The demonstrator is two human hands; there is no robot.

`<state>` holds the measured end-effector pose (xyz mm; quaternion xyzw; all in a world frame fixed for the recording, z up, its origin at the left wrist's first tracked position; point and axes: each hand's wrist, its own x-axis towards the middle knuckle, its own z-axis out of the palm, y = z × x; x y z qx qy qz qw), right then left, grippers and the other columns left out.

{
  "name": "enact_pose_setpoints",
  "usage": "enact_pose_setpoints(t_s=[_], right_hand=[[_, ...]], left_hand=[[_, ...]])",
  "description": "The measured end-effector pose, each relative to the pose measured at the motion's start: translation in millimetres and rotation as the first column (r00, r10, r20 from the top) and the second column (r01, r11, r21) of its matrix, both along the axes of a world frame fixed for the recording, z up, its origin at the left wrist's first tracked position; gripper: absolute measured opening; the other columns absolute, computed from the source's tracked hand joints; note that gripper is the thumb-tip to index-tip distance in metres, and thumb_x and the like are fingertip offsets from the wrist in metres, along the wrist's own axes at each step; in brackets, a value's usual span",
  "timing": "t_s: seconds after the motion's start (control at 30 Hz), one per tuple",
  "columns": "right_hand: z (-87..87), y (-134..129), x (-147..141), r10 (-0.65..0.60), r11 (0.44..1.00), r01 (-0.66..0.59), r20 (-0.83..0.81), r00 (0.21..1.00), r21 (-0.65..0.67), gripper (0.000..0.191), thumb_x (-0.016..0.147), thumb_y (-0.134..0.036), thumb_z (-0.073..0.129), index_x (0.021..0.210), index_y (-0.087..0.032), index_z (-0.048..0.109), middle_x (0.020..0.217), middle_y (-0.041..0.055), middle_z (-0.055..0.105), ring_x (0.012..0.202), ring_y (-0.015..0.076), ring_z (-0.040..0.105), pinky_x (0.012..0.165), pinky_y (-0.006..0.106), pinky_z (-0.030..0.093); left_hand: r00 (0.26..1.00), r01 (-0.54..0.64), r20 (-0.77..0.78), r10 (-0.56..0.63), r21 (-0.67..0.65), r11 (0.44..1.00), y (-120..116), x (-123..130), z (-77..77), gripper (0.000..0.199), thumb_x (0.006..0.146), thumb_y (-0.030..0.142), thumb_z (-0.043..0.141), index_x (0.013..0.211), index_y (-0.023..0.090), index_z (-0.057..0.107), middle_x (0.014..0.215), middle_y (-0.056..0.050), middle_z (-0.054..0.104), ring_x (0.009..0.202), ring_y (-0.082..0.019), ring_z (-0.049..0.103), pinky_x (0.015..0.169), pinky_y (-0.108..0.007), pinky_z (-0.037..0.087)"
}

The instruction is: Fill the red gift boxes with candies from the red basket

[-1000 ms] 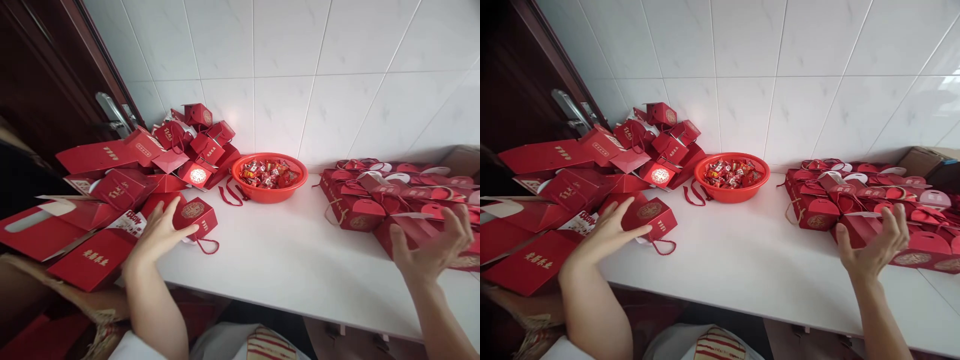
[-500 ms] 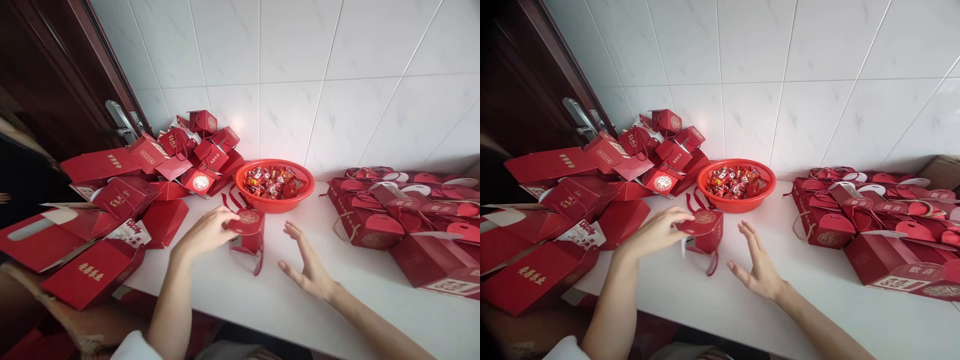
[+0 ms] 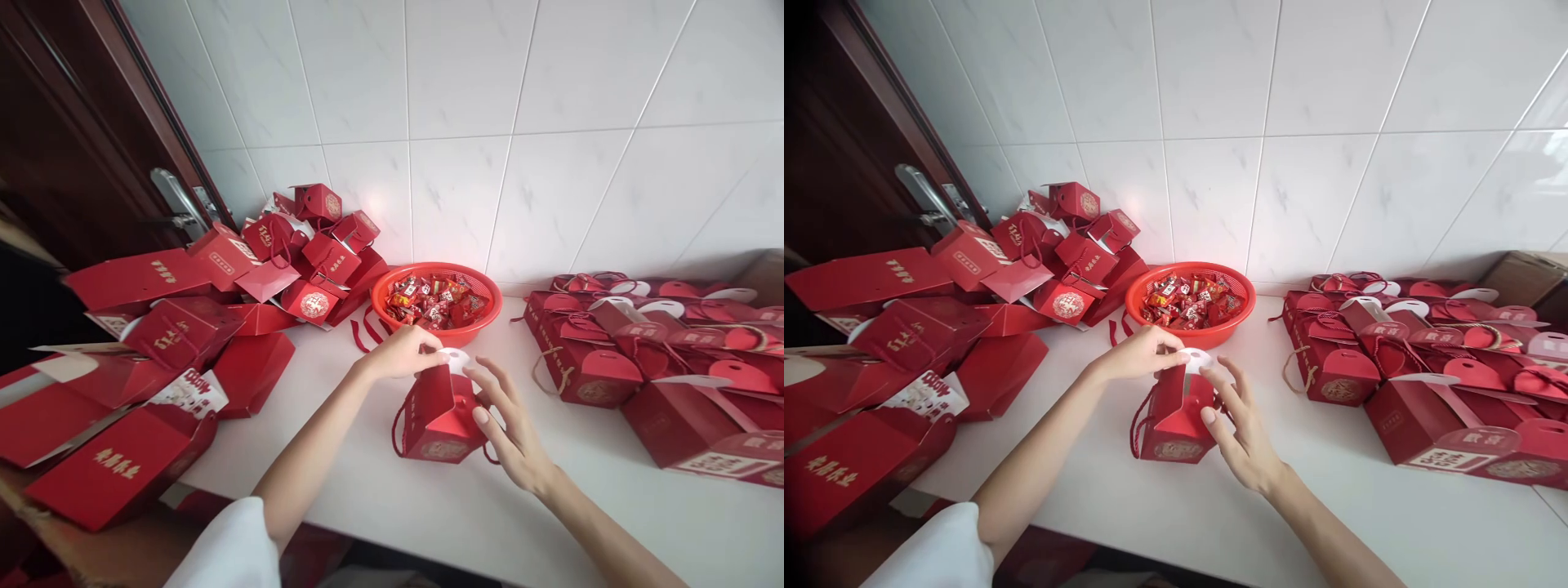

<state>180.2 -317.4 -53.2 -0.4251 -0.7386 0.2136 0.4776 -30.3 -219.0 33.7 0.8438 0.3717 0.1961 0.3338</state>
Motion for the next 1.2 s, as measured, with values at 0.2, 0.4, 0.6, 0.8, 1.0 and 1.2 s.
enact_pose_setpoints(t_s=[0.2, 0.4, 0.6, 0.8, 1.0, 1.2], right_hand=[[3.0, 3, 0, -0.042, 0.995, 0.021, 0.227, 0.973, 0.092, 0.043, 0.103, -0.047, 0.038, 0.129, -0.028, 0.066, 0.155, 0.0138, 0.04, 0.092, 0.0226, 0.064, 0.083, 0.045, 0.056], [-0.8, 4, -8, -0.166, 0.968, 0.069, 0.407, 0.898, 0.241, 0.045, 0.1, -0.049, 0.041, 0.129, -0.027, 0.066, 0.153, 0.0158, 0.042, 0.1, 0.0295, 0.056, 0.079, 0.05, 0.05], [2.6, 8, -5, -0.172, 0.979, 0.124, 0.324, 0.93, 0.164, 0.04, 0.103, -0.044, 0.035, 0.11, -0.03, 0.072, 0.148, 0.0083, 0.048, 0.103, 0.0267, 0.056, 0.085, 0.048, 0.052], [7.4, 11, -5, -0.183, 0.98, 0.128, 0.442, 0.878, 0.153, 0.038, 0.103, -0.042, 0.036, 0.122, -0.034, 0.068, 0.153, 0.009, 0.043, 0.099, 0.0283, 0.056, 0.08, 0.051, 0.052], [6.7, 12, -1, -0.166, 0.986, 0.156, 0.245, 0.955, 0.061, 0.031, 0.102, -0.045, 0.04, 0.112, -0.029, 0.065, 0.15, 0.009, 0.046, 0.119, 0.0302, 0.056, 0.088, 0.047, 0.053], [-0.9, 16, 3, -0.201, 0.979, 0.203, -0.168, 0.965, -0.004, 0.02, 0.095, -0.045, 0.058, 0.099, -0.026, 0.055, 0.127, 0.0117, 0.06, 0.138, 0.0333, 0.046, 0.092, 0.043, 0.053]], left_hand=[[0.994, -0.092, -0.063, 0.092, 0.009, 0.996, -9, 6, -6.8, 0.063, 0.089, 0.057, 0.059, 0.137, 0.016, 0.059, 0.107, -0.01, 0.073, 0.091, -0.023, 0.069, 0.078, -0.031, 0.052], [0.983, 0.019, -0.182, 0.006, 0.135, 0.991, -19, 7, 0.3, 0.058, 0.087, 0.024, 0.055, 0.145, 0.026, 0.05, 0.121, -0.005, 0.07, 0.102, -0.023, 0.068, 0.086, -0.032, 0.052], [0.962, 0.175, -0.232, -0.145, 0.113, 0.978, -14, -2, 3.4, 0.042, 0.082, 0.002, 0.042, 0.095, 0.025, 0.074, 0.112, -0.003, 0.071, 0.105, -0.021, 0.067, 0.089, -0.029, 0.049], [0.895, 0.242, -0.408, -0.179, 0.11, 0.964, -8, 3, 3.5, 0.045, 0.081, 0.003, 0.043, 0.101, 0.026, 0.077, 0.107, -0.004, 0.07, 0.097, -0.022, 0.068, 0.077, -0.029, 0.049], [0.89, 0.23, -0.418, -0.183, 0.065, 0.971, -3, 4, 0.5, 0.018, 0.076, 0.026, 0.07, 0.093, 0.023, 0.074, 0.098, -0.004, 0.07, 0.093, -0.025, 0.066, 0.069, -0.028, 0.047], [0.894, 0.175, -0.421, -0.155, 0.008, 0.985, 0, -5, -1.5, 0.046, 0.072, 0.028, 0.074, 0.118, 0.028, 0.069, 0.122, -0.003, 0.068, 0.113, -0.028, 0.062, 0.086, -0.031, 0.049]])
